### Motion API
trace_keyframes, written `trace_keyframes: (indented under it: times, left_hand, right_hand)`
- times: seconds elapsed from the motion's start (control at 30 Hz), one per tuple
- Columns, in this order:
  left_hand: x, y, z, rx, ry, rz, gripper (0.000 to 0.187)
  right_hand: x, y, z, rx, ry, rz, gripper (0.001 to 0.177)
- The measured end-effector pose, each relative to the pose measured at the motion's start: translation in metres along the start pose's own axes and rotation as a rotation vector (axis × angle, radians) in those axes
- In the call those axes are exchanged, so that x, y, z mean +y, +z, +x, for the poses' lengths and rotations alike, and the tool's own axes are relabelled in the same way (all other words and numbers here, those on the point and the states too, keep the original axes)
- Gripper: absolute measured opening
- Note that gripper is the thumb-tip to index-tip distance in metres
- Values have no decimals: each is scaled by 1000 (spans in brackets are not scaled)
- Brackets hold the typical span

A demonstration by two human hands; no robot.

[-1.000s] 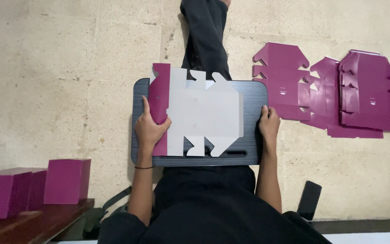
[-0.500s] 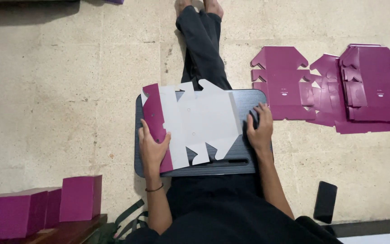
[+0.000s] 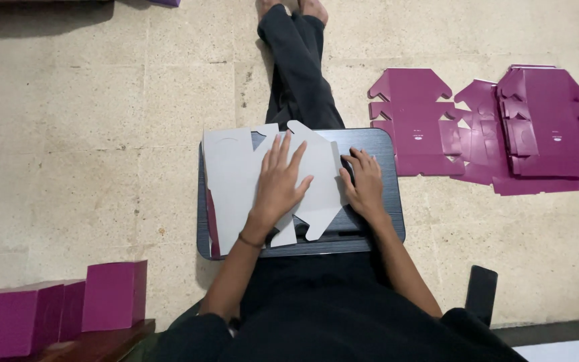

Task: Fold a cardboard box template into its final shape

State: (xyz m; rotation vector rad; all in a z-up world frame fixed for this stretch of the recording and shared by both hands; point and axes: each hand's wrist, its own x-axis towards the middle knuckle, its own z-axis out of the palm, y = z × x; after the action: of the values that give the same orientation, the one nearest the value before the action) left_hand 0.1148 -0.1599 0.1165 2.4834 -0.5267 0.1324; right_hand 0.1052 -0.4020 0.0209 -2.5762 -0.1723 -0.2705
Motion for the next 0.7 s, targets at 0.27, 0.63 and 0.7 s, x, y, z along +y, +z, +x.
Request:
trace_keyframes:
  times: [0.27, 0.63, 0.7]
  left_hand:
    - [-41, 82, 49, -160, 114, 143, 60]
    - [-39, 69, 52, -209, 61, 105, 61]
    - [-36, 68, 53, -221, 54, 109, 61]
  right_hand:
    - [14, 11, 44, -22, -11, -236, 30]
    - [3, 12, 82, 36, 41, 72, 60]
    - [4, 8, 83, 37, 29, 109, 60]
